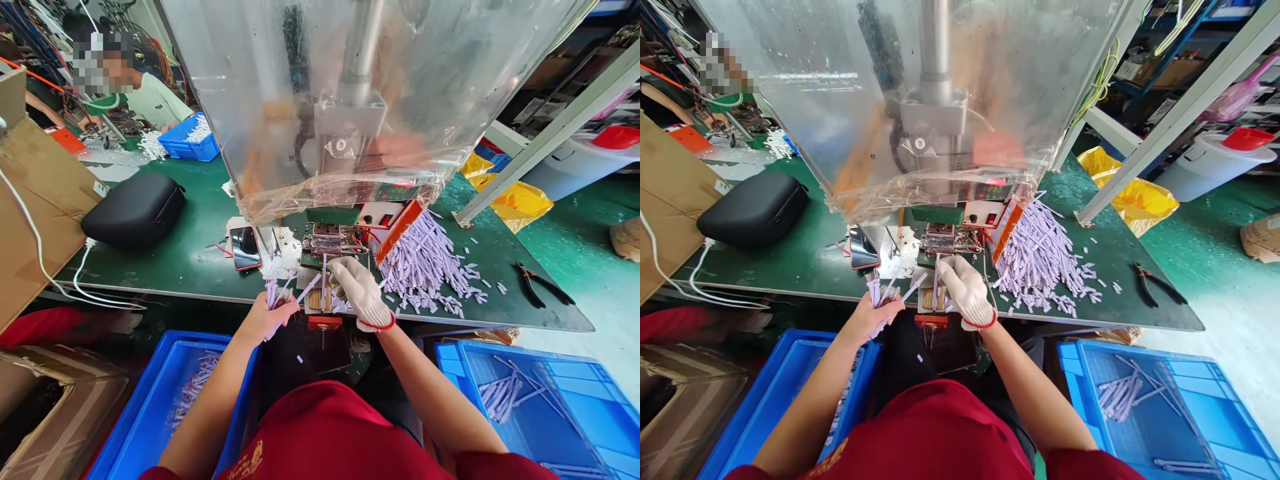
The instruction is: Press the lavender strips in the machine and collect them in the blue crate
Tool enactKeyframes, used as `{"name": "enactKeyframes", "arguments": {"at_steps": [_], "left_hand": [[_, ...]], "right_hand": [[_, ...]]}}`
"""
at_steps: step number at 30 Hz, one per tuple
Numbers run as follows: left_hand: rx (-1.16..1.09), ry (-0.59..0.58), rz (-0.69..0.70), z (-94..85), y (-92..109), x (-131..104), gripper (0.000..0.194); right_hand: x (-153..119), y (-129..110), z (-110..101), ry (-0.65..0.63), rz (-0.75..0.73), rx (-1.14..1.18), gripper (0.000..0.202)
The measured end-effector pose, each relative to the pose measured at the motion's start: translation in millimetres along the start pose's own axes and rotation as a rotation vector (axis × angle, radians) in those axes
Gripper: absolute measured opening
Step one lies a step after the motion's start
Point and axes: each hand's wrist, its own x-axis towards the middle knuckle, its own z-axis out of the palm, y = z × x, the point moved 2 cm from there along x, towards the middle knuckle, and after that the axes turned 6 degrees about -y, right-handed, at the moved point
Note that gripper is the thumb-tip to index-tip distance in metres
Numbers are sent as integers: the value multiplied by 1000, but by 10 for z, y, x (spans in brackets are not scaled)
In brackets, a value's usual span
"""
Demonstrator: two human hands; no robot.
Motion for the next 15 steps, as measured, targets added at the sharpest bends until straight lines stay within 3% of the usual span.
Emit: {"name": "enactKeyframes", "arguments": {"at_steps": [2,4,10,15], "left_hand": [[89,-37,15,45,52,32,23],[148,-75,12,104,89,46,23],[55,-217,-23,302,159,50,30],[-103,-299,-104,436,200,148,32]], "right_hand": [[-101,-44,29,-127,-23,-12,39],[-158,-38,68,-166,-1,22,37],[-245,15,38,19,29,308,38],[-312,-10,46,62,41,501,37]]}}
